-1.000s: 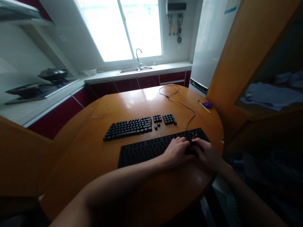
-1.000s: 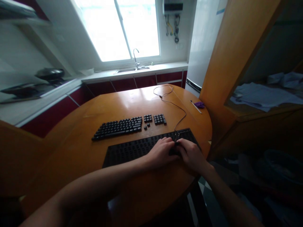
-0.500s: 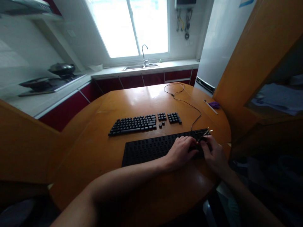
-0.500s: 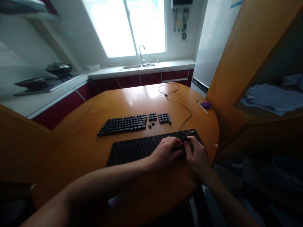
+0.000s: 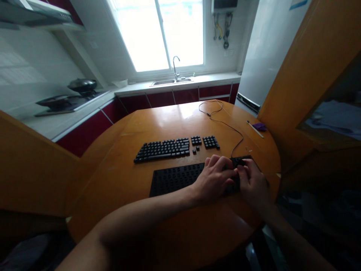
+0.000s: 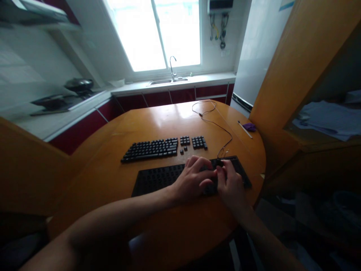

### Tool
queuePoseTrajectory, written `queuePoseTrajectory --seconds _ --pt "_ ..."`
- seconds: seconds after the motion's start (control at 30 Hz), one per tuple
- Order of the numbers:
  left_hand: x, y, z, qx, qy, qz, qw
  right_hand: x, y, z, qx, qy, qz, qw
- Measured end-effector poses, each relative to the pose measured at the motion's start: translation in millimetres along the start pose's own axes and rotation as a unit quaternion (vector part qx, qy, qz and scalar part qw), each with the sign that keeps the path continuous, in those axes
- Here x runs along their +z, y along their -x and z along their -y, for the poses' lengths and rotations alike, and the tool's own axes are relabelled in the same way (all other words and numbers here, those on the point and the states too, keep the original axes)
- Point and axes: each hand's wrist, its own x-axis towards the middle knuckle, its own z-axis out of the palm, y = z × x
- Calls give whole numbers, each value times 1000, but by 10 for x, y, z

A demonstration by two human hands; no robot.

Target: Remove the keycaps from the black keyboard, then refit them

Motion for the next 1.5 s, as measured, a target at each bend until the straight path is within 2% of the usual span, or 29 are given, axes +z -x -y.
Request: queuePoseTrajectory --seconds 0.1,0.2,0.27,0.37,0.47,0.57,0.9,1.23,1.37,1.5 --pt "-61 48 28 -35 90 -13 995 54 21 47 7 -26 16 999" --pt "-137 22 164 -84 127 -46 987 129 21 46 23 -42 32 998" --pt "-182 -43 362 -112 107 -72 985 171 11 22 32 -50 38 997" --pt "-190 -144 780 -167 21 -100 981 200 -4 -25 40 -55 27 997" --pt "-125 -176 1160 -211 -47 -72 974 204 -10 -60 40 -56 17 997" --pt "-41 -142 1349 -221 -84 -46 971 202 -5 -77 38 -61 19 997" --pt "13 -68 1381 -212 -129 -39 968 195 16 -88 47 -71 20 996" --pt "39 -69 1406 -222 -123 -63 965 165 29 -97 44 -74 11 996" --pt "52 -80 1412 -229 -128 -66 963 122 32 -122 43 -77 -8 996" --pt "43 -84 1412 -235 -130 -64 961 54 13 -244 51 -86 -32 994"
